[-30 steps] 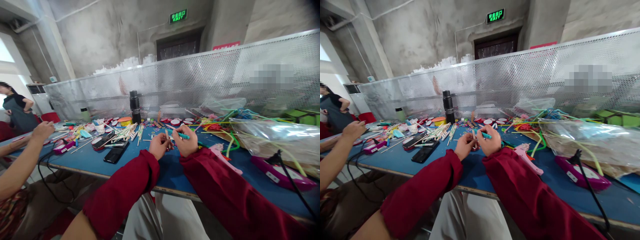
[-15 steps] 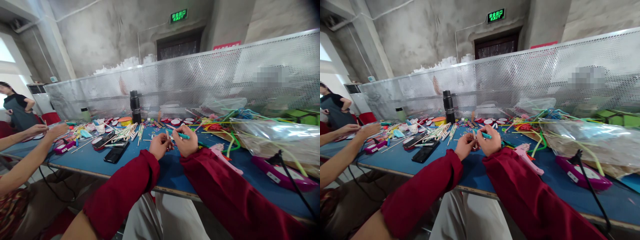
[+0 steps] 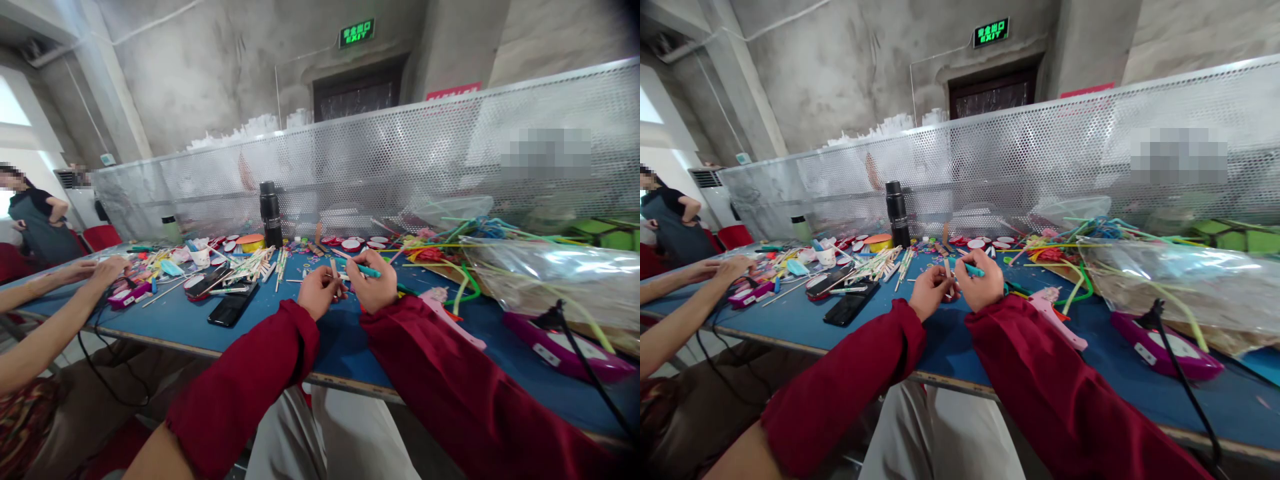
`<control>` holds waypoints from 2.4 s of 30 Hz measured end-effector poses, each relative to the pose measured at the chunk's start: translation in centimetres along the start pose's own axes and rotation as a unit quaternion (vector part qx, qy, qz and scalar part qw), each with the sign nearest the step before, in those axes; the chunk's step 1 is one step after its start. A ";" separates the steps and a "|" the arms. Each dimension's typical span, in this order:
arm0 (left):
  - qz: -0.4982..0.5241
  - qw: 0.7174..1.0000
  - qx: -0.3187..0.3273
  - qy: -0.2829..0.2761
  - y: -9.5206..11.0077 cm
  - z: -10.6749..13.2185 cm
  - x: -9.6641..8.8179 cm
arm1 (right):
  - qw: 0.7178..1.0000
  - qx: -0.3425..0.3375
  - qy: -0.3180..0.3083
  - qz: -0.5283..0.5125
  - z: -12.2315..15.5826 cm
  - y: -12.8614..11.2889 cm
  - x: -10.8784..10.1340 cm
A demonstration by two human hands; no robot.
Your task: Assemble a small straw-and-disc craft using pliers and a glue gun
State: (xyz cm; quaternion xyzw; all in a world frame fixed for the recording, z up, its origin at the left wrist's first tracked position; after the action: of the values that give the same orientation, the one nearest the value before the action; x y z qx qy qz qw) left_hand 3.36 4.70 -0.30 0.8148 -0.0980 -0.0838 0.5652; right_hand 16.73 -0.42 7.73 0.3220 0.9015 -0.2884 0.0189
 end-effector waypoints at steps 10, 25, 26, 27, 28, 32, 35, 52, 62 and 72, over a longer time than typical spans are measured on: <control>0.005 1.000 -0.002 0.002 -0.2 -0.1 -0.1 | 1.000 -0.006 -0.001 0.004 0.0 -0.2 0.0; 0.000 1.000 0.006 -0.006 -0.3 -0.2 0.0 | 1.000 0.001 -0.003 0.015 0.1 0.1 0.2; -0.002 1.000 0.004 -0.006 -0.3 -0.2 0.0 | 1.000 0.000 -0.004 0.014 0.1 0.1 0.2; -0.003 1.000 0.003 -0.006 -0.2 -0.1 0.0 | 1.000 -0.001 -0.005 0.013 0.1 0.0 0.2; -0.004 1.000 0.002 -0.007 -0.2 -0.1 0.0 | 1.000 -0.002 -0.006 0.012 0.1 -0.1 0.2; -0.004 1.000 -0.004 -0.004 -0.1 0.0 0.0 | 1.000 -0.003 0.000 0.014 0.0 -0.3 0.0; -0.004 1.000 -0.002 -0.006 0.0 0.0 0.1 | 1.000 -0.004 0.000 0.008 0.1 -0.1 0.1; -0.001 1.000 0.003 -0.006 -0.1 -0.1 0.0 | 1.000 -0.012 -0.006 0.004 0.3 0.3 0.5; 0.002 1.000 0.005 -0.004 -0.2 -0.2 0.0 | 1.000 -0.007 -0.003 0.016 0.2 0.1 0.3; -0.003 1.000 0.009 -0.002 -0.3 -0.2 -0.2 | 1.000 -0.001 0.002 0.017 0.0 0.0 -0.1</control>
State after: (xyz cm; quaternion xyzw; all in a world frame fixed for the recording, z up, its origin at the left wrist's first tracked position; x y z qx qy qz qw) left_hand 3.28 5.03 -0.50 0.8200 -0.0973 -0.0868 0.5572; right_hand 16.82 -0.48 7.76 0.3375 0.8964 -0.2864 0.0218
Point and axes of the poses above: each hand's wrist, its own z-axis away from the middle knuckle, its own x-axis out of the palm, y = z × x, the point moved 10 cm from there along -z, towards the middle knuckle, and after that the axes turned 2 degrees about -y, right-handed, at the moved point
